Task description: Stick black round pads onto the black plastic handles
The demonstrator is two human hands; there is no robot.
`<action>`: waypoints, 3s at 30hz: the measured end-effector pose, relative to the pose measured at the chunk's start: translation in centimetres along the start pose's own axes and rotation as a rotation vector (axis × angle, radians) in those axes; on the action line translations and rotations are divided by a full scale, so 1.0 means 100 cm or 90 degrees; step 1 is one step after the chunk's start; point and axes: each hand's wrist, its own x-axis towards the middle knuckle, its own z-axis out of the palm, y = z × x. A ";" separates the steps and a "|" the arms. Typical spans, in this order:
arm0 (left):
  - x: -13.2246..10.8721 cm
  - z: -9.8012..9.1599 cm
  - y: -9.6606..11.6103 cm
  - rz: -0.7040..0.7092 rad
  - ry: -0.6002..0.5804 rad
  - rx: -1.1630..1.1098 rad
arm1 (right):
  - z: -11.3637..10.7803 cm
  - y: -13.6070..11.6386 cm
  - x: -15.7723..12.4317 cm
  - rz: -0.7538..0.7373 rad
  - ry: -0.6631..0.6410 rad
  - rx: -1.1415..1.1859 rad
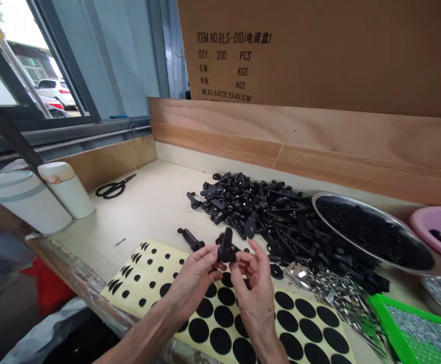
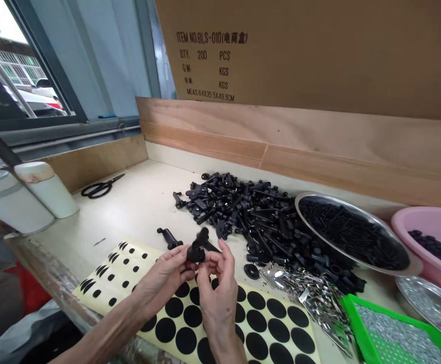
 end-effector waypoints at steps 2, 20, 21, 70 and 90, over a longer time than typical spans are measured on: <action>0.000 0.000 -0.006 -0.004 0.005 0.006 | 0.001 0.004 -0.004 -0.032 -0.002 -0.063; 0.034 -0.006 0.018 0.451 -0.369 1.233 | -0.019 0.002 0.024 -0.018 0.143 -0.127; 0.041 -0.006 0.021 0.458 -0.437 1.279 | -0.019 0.002 0.023 -0.020 0.141 -0.133; 0.011 -0.013 -0.005 -0.015 0.013 0.005 | -0.007 -0.011 0.001 0.320 -0.061 0.052; 0.008 -0.013 -0.003 -0.010 -0.003 0.023 | -0.006 -0.012 0.004 0.292 -0.047 0.006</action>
